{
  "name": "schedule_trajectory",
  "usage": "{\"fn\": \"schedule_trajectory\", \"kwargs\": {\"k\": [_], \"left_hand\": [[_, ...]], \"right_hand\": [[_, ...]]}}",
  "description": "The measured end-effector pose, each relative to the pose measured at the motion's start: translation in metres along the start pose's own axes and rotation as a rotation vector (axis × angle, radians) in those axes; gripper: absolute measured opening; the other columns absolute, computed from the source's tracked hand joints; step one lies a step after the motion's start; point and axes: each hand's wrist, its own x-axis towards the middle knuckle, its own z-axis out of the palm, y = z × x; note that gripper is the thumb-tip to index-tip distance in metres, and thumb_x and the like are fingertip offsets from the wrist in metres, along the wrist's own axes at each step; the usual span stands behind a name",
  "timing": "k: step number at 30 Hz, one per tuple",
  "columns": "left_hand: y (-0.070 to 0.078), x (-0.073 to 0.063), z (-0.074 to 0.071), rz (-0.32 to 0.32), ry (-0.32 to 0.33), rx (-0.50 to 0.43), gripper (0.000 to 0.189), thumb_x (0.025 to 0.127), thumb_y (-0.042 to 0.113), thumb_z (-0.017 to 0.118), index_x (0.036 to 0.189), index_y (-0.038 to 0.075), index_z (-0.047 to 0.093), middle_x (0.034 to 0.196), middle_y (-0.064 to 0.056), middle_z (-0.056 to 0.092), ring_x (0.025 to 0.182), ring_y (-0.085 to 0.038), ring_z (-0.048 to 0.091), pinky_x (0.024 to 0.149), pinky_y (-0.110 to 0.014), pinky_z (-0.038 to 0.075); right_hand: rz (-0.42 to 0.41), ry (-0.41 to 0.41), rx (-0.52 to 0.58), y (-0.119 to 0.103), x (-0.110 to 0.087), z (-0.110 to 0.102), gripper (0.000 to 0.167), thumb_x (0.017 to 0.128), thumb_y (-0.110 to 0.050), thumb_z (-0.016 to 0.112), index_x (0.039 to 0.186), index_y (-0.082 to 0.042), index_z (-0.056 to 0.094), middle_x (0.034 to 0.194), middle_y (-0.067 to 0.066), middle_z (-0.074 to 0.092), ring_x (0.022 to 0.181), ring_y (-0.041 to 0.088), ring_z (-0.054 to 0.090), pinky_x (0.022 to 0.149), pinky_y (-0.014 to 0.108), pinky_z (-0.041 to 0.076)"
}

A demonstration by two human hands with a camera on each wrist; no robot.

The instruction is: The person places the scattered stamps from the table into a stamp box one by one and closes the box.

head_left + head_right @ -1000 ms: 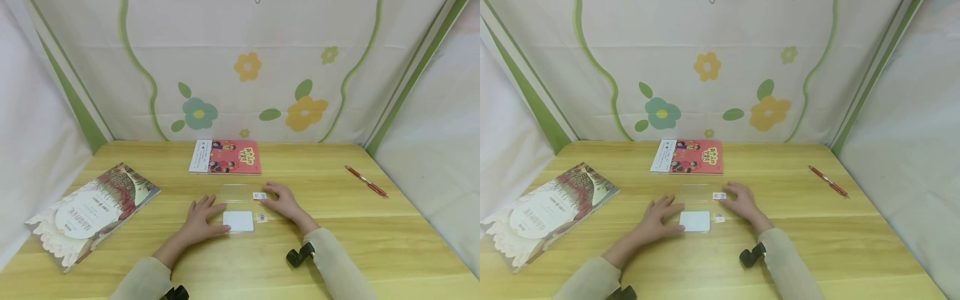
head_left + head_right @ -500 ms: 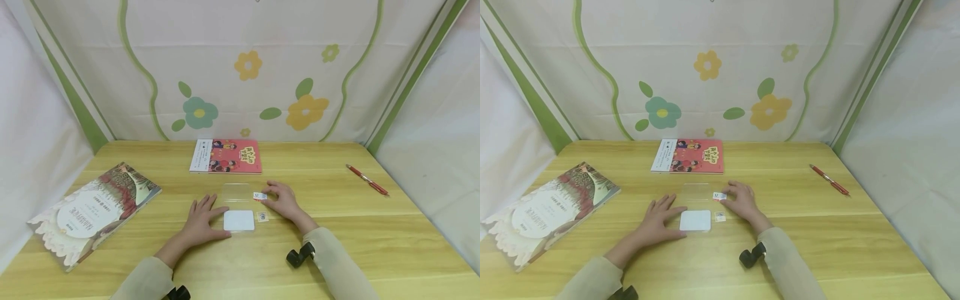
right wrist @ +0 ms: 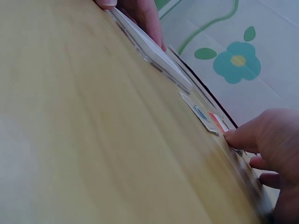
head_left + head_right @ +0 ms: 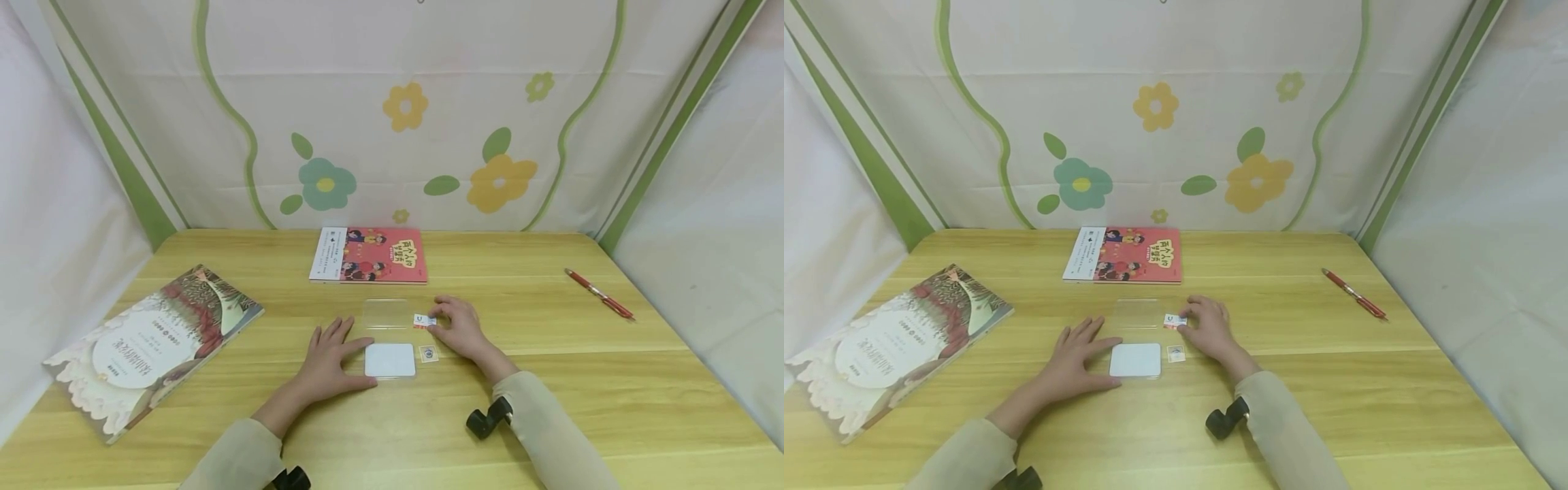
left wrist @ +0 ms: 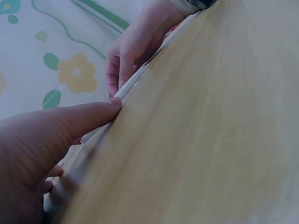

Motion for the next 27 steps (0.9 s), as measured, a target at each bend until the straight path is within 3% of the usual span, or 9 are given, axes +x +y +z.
{"fn": "schedule_trajectory", "kwargs": {"k": [6,13,20,27], "left_hand": [[-0.0002,-0.0003,-0.0001,0.0,0.005,0.007,0.069,0.063,0.062,0.061,0.12,0.024,0.053,0.138,-0.014,0.023,0.127,-0.031,0.01,0.096,-0.053,-0.001],[0.0,0.0,-0.0002,0.003,0.007,0.009,0.069,0.063,0.062,0.061,0.12,0.023,0.054,0.138,-0.014,0.024,0.127,-0.031,0.01,0.096,-0.054,-0.001],[0.0005,-0.0003,-0.0008,0.002,0.006,0.002,0.069,0.063,0.061,0.062,0.12,0.023,0.053,0.138,-0.014,0.023,0.127,-0.031,0.01,0.096,-0.053,-0.001],[0.001,-0.0005,-0.001,-0.01,-0.002,-0.003,0.069,0.063,0.061,0.062,0.119,0.023,0.054,0.138,-0.013,0.023,0.127,-0.03,0.009,0.097,-0.052,-0.001]], "right_hand": [[-0.004,0.0,0.01,-0.0047,-0.0009,-0.0005,0.013,0.074,-0.011,0.066,0.086,-0.007,0.062,0.113,0.012,0.051,0.11,0.031,0.037,0.095,0.045,0.018],[-0.026,0.01,-0.02,-0.0063,-0.0009,0.0002,0.011,0.075,-0.01,0.066,0.085,-0.006,0.063,0.096,0.006,0.052,0.096,0.025,0.043,0.086,0.041,0.032],[-0.063,0.013,-0.032,-0.0045,-0.0001,0.0015,0.012,0.074,-0.008,0.066,0.086,-0.008,0.062,0.087,0.0,0.055,0.086,0.018,0.047,0.079,0.037,0.035],[-0.094,0.017,-0.027,-0.0027,-0.0007,0.0016,0.02,0.073,-0.007,0.065,0.093,-0.007,0.065,0.088,0.0,0.059,0.084,0.017,0.05,0.079,0.039,0.034]]}}
